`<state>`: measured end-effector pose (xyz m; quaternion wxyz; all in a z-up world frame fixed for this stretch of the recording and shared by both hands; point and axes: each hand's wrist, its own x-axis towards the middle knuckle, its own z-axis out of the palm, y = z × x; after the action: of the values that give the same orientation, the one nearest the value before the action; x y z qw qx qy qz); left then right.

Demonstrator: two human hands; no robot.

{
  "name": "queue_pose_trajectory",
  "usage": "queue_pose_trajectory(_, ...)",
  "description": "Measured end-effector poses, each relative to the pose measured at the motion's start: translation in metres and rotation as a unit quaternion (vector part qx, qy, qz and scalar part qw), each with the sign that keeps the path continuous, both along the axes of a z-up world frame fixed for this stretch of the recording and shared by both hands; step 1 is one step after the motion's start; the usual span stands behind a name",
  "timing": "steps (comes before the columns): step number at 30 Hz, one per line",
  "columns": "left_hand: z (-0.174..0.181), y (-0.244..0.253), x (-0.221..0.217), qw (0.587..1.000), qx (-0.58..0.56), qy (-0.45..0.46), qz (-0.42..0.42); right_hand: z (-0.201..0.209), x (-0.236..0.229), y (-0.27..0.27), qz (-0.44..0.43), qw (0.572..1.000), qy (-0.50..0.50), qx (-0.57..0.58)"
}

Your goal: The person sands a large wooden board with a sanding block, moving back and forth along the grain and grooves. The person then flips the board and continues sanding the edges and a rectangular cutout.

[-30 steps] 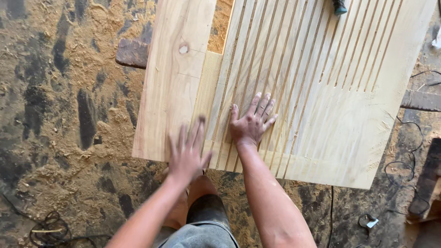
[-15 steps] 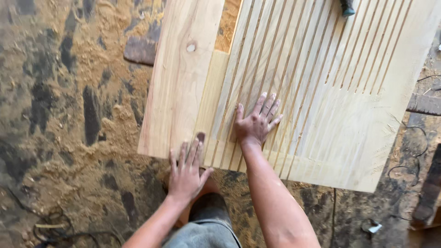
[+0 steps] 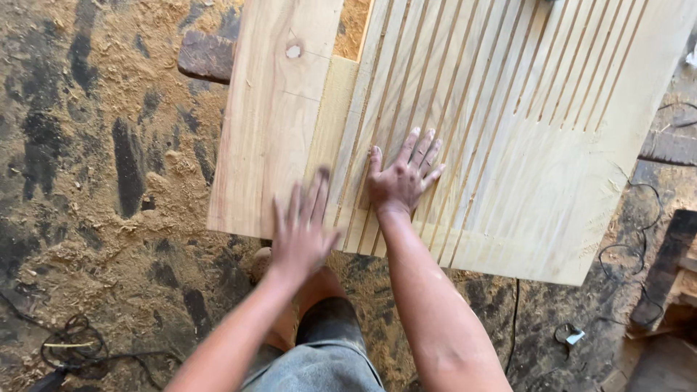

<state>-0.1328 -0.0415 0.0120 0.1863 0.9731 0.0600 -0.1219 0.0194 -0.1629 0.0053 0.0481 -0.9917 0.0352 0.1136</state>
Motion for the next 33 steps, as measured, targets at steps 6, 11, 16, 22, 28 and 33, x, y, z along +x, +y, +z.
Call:
queue_pose_trajectory(6,0.002,-0.013,-0.014,0.997,0.032,0.067,-0.005,-0.002,-0.002,-0.003,0.014,1.000,-0.004,-0.007)
queue_pose_trajectory(11,-0.012,0.004,0.097,0.999,0.031,-0.008,0.027,-0.004,0.001,-0.002,0.003,1.000,0.000,-0.010)
queue_pose_trajectory(16,0.004,-0.002,0.025,1.000,-0.015,0.022,0.014,-0.002,0.006,0.003,0.017,1.000,-0.013,-0.013)
queue_pose_trajectory(22,0.000,-0.006,-0.036,0.999,-0.010,-0.050,-0.008,-0.002,0.005,0.001,0.016,1.000,-0.005,-0.018)
queue_pose_trajectory(28,-0.019,0.011,0.150,0.998,0.012,-0.036,0.050,-0.003,0.009,0.001,0.016,1.000,-0.021,-0.002)
queue_pose_trajectory(33,0.005,0.009,0.126,0.996,-0.014,-0.055,0.062,0.004,0.001,0.002,0.010,1.000,0.012,-0.023)
